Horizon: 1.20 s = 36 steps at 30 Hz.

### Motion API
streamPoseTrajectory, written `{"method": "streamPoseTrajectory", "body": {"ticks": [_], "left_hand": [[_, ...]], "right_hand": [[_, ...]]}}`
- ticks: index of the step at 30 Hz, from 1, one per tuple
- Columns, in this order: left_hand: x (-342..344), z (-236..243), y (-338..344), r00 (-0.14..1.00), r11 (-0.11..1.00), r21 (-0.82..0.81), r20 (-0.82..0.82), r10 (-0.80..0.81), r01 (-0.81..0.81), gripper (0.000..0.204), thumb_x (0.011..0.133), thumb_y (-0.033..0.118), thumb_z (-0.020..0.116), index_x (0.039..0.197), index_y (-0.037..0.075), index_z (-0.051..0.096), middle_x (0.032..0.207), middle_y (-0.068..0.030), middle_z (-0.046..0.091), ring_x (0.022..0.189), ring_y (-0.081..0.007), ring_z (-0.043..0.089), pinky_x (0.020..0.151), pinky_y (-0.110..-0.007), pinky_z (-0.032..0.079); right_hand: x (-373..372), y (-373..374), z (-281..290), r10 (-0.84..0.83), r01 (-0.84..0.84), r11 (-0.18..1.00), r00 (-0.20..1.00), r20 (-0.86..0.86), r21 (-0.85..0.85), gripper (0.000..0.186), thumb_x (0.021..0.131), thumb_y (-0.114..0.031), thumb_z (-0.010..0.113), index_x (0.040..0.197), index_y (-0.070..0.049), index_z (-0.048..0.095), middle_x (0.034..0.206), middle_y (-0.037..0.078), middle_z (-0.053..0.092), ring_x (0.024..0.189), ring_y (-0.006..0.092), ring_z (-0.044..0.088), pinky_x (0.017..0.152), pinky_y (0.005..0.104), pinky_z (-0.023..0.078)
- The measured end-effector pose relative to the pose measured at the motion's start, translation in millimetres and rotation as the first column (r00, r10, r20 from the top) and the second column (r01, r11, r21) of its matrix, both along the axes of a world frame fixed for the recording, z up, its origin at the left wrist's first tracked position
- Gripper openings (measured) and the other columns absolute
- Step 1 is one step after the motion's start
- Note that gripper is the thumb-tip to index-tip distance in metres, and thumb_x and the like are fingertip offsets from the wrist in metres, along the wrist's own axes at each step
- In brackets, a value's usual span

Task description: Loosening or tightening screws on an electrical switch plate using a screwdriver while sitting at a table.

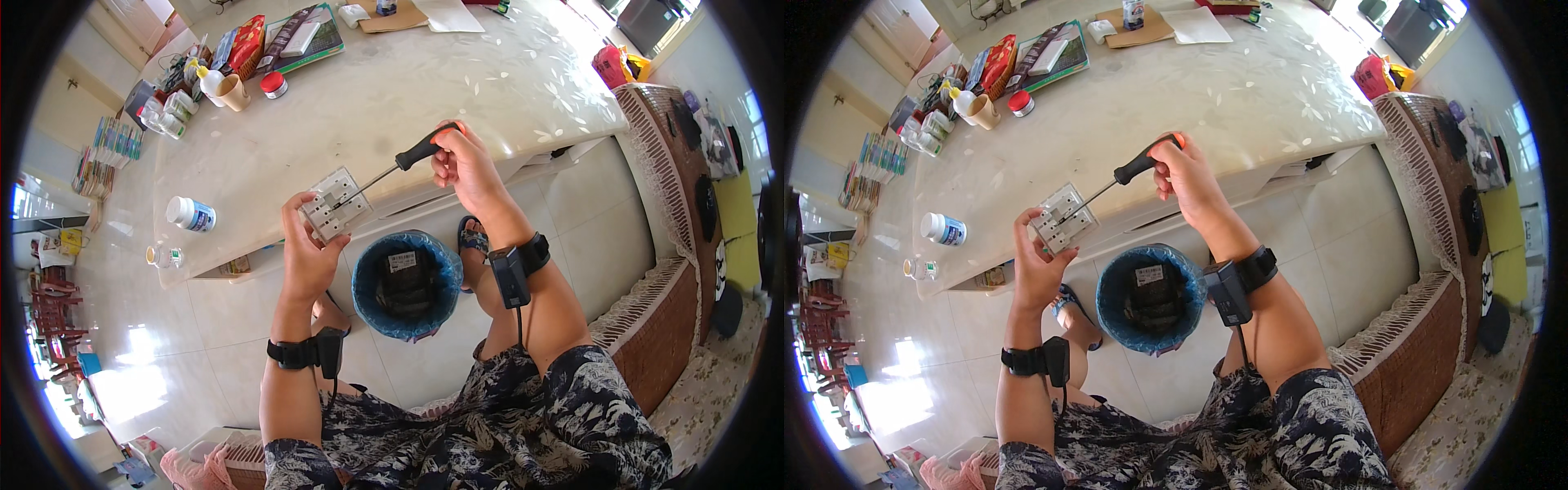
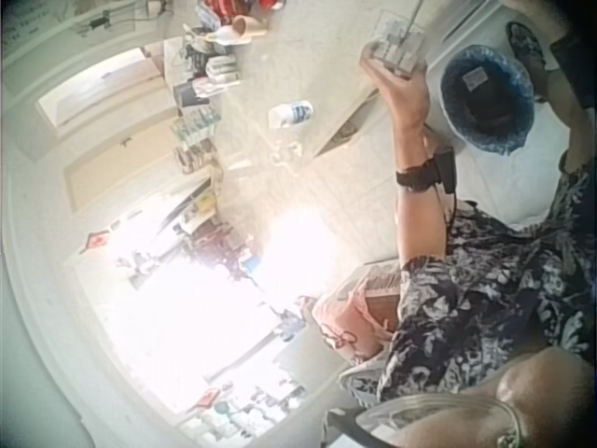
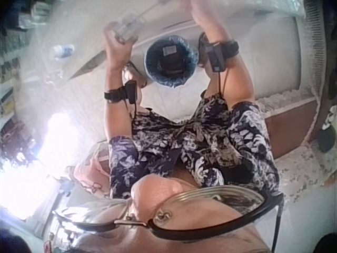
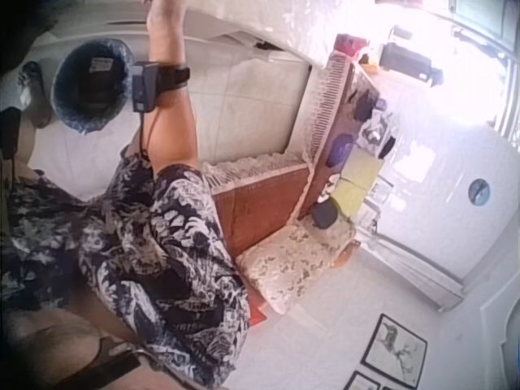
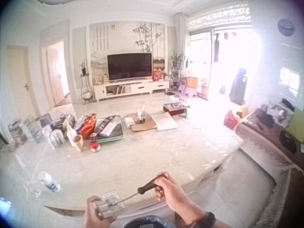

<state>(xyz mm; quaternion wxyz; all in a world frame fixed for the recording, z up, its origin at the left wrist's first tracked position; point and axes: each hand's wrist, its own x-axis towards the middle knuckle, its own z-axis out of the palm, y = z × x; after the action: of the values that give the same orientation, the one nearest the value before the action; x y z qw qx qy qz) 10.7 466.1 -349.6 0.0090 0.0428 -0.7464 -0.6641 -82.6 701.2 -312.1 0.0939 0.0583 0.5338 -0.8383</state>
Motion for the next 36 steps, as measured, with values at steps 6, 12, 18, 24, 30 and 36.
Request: {"method": "streamPoseTrajectory", "body": {"ticks": [6,12,18,24,30,36], "left_hand": [[-1.1,-4.6,0.1,1.0,1.0,-0.022,-0.028,0.003,-0.003,0.075,0.076,-0.019,0.063,0.134,0.013,0.028,0.114,-0.0187,0.058,0.107,-0.024,0.061,0.086,-0.032,0.053],[-0.9,-5.4,-0.8,1.0,0.999,-0.037,-0.024,0.002,-0.003,0.074,0.076,-0.019,0.063,0.134,0.013,0.028,0.113,-0.0183,0.058,0.107,-0.023,0.061,0.086,-0.032,0.053],[-0.9,-4.2,-0.7,1.0,0.999,-0.05,-0.028,0.001,-0.002,0.074,0.076,-0.018,0.062,0.134,0.012,0.028,0.113,-0.0182,0.058,0.106,-0.0228,0.061,0.085,-0.032,0.053],[-0.9,-5.0,-0.4,1.0,0.999,-0.037,-0.026,-0.002,0.001,0.074,0.076,-0.018,0.062,0.134,0.012,0.028,0.114,-0.018,0.058,0.106,-0.0223,0.062,0.085,-0.032,0.052],[-1.4,-4.0,-0.5,1.0,1.0,-0.016,-0.007,0.009,-0.009,0.074,0.077,-0.018,0.062,0.134,0.012,0.028,0.112,-0.0173,0.058,0.106,-0.0224,0.062,0.087,-0.032,0.052],[-0.5,-3.6,-1.3,1.0,0.999,-0.051,-0.028,0.002,-0.004,0.073,0.077,-0.018,0.062,0.134,0.013,0.028,0.112,-0.0176,0.058,0.106,-0.0232,0.061,0.087,-0.033,0.052]], "right_hand": [[-4.4,1.7,-5.9,0.018,-0.015,0.985,1.0,-0.017,0.173,0.033,0.091,-0.036,0.062,0.096,-0.007,0.049,0.064,-0.002,0.044,0.049,0.0059,0.039,0.047,0.0256,0.037],[-1.2,4.2,-4.6,0.06,-0.058,0.997,0.997,-0.045,0.054,0.029,0.091,-0.033,0.061,0.094,-0.007,0.05,0.064,-0.001,0.047,0.047,0.0062,0.04,0.047,0.0253,0.037],[-2.3,1.4,-4.6,0.02,-0.011,0.99,0.998,-0.059,0.139,0.028,0.09,-0.032,0.061,0.092,-0.006,0.051,0.063,-0.002,0.045,0.047,0.0055,0.039,0.045,0.0248,0.037],[-3.9,3.2,-5.9,0.006,-0.004,0.979,1.0,-0.01,0.204,0.023,0.092,-0.032,0.061,0.093,-0.012,0.051,0.064,-0.005,0.04,0.05,0.0054,0.038,0.047,0.0249,0.035],[0.8,1.3,0.2,-0.014,0.016,0.998,0.999,-0.033,0.06,0.03,0.089,-0.034,0.064,0.092,-0.006,0.052,0.066,-0.004,0.043,0.052,0.0037,0.04,0.048,0.0254,0.039],[-3.8,5.2,-5.1,0.013,-0.017,0.971,1.0,0.015,0.239,0.025,0.088,-0.03,0.062,0.091,-0.008,0.052,0.066,-0.003,0.043,0.051,0.006,0.04,0.048,0.027,0.04]]}}
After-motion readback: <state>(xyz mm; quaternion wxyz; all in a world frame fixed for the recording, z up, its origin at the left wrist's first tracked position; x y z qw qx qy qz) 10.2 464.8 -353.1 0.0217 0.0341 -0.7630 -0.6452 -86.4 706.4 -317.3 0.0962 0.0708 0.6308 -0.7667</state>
